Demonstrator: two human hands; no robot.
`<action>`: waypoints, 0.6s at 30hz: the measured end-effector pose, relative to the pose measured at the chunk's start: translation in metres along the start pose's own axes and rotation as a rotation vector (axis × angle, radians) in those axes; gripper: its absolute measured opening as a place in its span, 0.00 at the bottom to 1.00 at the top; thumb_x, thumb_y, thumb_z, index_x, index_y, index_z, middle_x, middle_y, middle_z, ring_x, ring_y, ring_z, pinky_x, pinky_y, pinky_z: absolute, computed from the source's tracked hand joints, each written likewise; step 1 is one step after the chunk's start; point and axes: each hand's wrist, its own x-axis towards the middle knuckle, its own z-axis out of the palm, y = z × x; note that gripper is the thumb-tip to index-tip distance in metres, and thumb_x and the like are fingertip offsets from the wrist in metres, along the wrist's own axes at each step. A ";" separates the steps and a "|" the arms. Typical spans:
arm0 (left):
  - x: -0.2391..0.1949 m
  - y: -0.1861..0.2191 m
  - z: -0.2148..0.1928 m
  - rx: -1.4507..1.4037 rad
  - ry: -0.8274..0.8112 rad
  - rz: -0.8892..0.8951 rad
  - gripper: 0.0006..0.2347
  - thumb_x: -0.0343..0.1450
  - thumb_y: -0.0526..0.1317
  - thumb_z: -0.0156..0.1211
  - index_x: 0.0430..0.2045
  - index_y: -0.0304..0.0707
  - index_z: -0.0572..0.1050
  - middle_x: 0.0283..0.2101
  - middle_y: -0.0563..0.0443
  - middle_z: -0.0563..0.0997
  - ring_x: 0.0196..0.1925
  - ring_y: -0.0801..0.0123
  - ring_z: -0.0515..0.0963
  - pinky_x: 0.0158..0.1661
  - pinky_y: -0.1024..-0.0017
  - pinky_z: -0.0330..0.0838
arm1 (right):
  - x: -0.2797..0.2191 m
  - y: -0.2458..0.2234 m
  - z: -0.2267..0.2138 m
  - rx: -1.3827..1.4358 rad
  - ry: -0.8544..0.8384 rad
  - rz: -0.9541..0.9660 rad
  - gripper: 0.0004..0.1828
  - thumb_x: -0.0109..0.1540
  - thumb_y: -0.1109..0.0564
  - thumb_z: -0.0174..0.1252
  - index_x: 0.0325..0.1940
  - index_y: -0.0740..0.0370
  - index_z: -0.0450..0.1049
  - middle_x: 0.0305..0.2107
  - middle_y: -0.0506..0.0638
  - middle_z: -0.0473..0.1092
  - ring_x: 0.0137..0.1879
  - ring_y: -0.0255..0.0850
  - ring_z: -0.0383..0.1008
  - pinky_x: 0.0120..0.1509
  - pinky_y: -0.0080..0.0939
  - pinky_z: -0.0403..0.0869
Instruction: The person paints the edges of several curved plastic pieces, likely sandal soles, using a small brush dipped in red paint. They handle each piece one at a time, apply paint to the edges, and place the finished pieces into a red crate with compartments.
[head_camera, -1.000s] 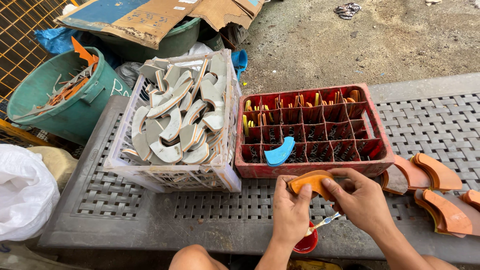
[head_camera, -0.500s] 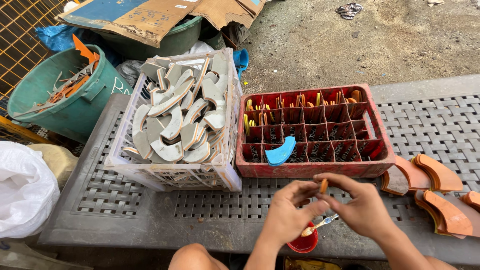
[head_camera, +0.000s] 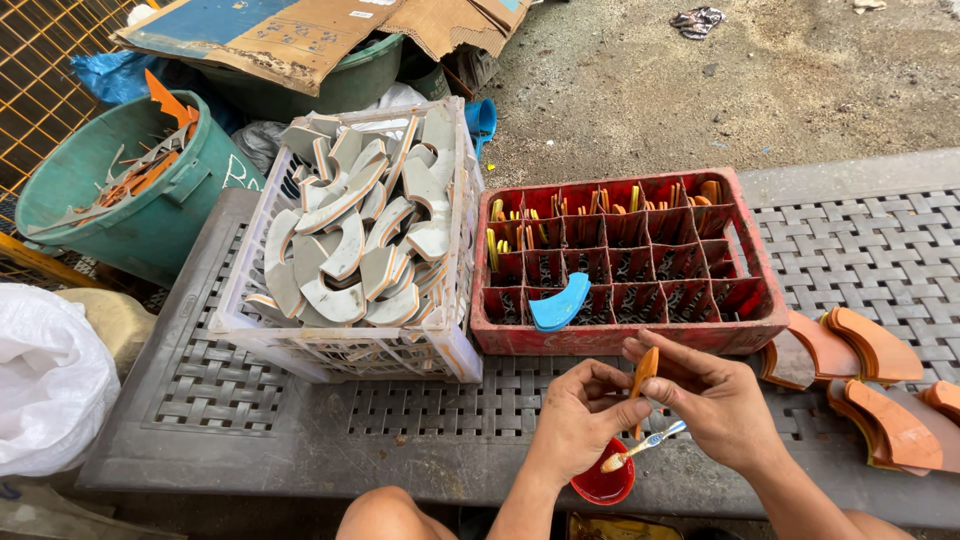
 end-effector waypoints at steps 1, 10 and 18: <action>-0.001 0.002 0.000 0.016 0.006 -0.010 0.18 0.64 0.42 0.76 0.39 0.31 0.76 0.37 0.46 0.85 0.40 0.70 0.86 0.45 0.73 0.82 | -0.001 -0.001 0.001 -0.037 0.021 -0.022 0.32 0.55 0.60 0.65 0.65 0.61 0.72 0.55 0.54 0.78 0.60 0.40 0.78 0.60 0.44 0.76; -0.006 0.008 0.004 0.199 0.074 -0.119 0.19 0.62 0.46 0.76 0.36 0.31 0.77 0.35 0.44 0.86 0.37 0.70 0.87 0.38 0.73 0.84 | -0.004 -0.002 0.001 -0.126 0.023 -0.192 0.31 0.56 0.61 0.65 0.65 0.63 0.72 0.55 0.54 0.77 0.62 0.40 0.77 0.60 0.44 0.76; -0.013 -0.014 -0.015 -0.647 -0.245 -0.260 0.22 0.76 0.49 0.63 0.54 0.27 0.68 0.47 0.34 0.83 0.49 0.53 0.85 0.47 0.51 0.80 | -0.001 0.025 -0.025 0.597 -0.236 -0.152 0.24 0.57 0.62 0.68 0.57 0.63 0.74 0.45 0.54 0.78 0.63 0.55 0.75 0.65 0.67 0.70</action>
